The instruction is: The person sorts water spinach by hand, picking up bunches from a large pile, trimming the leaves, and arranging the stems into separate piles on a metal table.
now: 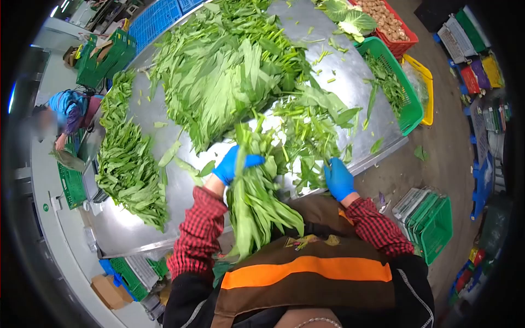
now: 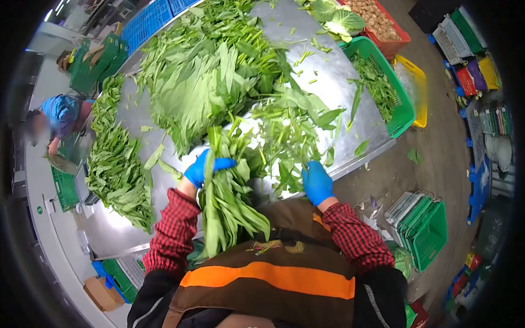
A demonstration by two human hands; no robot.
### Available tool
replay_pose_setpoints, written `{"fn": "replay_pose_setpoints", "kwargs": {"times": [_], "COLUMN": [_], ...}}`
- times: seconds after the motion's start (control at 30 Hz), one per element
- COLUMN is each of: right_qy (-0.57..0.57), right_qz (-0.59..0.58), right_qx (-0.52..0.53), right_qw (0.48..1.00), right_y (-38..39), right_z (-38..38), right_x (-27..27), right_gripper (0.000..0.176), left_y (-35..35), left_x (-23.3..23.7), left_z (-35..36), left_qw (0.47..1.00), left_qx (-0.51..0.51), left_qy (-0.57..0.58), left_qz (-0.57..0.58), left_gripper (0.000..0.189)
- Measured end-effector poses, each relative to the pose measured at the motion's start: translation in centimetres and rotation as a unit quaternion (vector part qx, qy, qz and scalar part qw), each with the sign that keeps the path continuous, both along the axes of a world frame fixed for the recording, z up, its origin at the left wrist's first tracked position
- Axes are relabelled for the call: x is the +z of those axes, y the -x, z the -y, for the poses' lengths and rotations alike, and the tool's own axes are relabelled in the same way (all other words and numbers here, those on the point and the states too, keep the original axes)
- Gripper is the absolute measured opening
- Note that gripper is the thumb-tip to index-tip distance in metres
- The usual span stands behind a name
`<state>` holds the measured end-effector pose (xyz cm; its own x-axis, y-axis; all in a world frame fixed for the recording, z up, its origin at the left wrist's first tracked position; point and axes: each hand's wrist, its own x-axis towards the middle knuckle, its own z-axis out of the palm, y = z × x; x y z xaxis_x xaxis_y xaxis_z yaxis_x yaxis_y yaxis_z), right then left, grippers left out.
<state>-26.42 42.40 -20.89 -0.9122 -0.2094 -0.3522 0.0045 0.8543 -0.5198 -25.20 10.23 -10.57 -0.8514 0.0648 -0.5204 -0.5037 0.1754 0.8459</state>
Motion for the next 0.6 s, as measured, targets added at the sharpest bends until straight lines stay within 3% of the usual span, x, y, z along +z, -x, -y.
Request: {"fn": "replay_pose_setpoints", "kwargs": {"times": [0.03,0.07,0.1,0.17,0.2,0.3,0.33,0.4,0.43,0.5,0.57,0.6], "right_qy": [0.059,0.117,0.121,0.22,0.25,0.274,0.271,0.241,0.239,0.229,0.088,0.057], "right_qz": [-0.074,-0.157,-0.164,-0.191,-0.205,-0.249,-0.248,-0.229,-0.23,-0.183,-0.089,-0.113], "right_qx": [0.017,0.031,0.03,0.067,0.081,0.098,0.092,0.135,0.13,0.105,0.032,0.047], "right_qw": [0.995,0.98,0.979,0.954,0.943,0.924,0.925,0.933,0.934,0.95,0.992,0.991], "right_y": [-0.2,0.4,1.1,2.1,2.4,3.2,3.5,3.9,3.9,3.9,4.2,4.7], "right_z": [0.4,1.0,1.9,4.4,5.6,8.5,9.0,9.5,9.0,6.6,3.3,1.8], "right_x": [1.9,3.6,4.8,7.0,8.1,9.9,9.9,8.9,6.5,-0.2,-3.8,-3.3], "right_gripper": [0.02,0.019,0.019,0.021,0.021,0.018,0.018,0.02,0.02,0.025,0.032,0.035], "left_y": [-0.4,-0.3,-1.0,-0.8,-0.9,-1.4,-1.5,-1.0,-0.7,0.2,-0.9,-0.3], "left_x": [0.2,1.2,-1.1,-5.3,-6.1,-7.0,-6.5,-1.8,-2.0,-2.1,1.7,2.0], "left_z": [0.8,1.8,3.4,5.4,5.6,3.9,2.9,0.1,0.1,0.0,-0.6,0.4], "left_qw": [0.988,0.974,0.986,0.981,0.981,0.922,0.921,0.873,0.873,0.839,0.901,0.936], "left_qx": [0.06,0.051,0.026,-0.031,-0.034,-0.14,-0.144,-0.019,-0.023,-0.187,-0.042,-0.057], "left_qy": [-0.139,-0.197,-0.162,-0.192,-0.19,-0.293,-0.296,-0.481,-0.481,-0.505,-0.429,-0.347], "left_qz": [0.029,0.101,0.011,0.009,0.007,-0.211,-0.207,0.08,0.083,0.073,0.042,0.016], "left_gripper": [0.033,0.026,0.028,0.023,0.023,0.033,0.033,0.043,0.043,0.065,0.06,0.056]}}
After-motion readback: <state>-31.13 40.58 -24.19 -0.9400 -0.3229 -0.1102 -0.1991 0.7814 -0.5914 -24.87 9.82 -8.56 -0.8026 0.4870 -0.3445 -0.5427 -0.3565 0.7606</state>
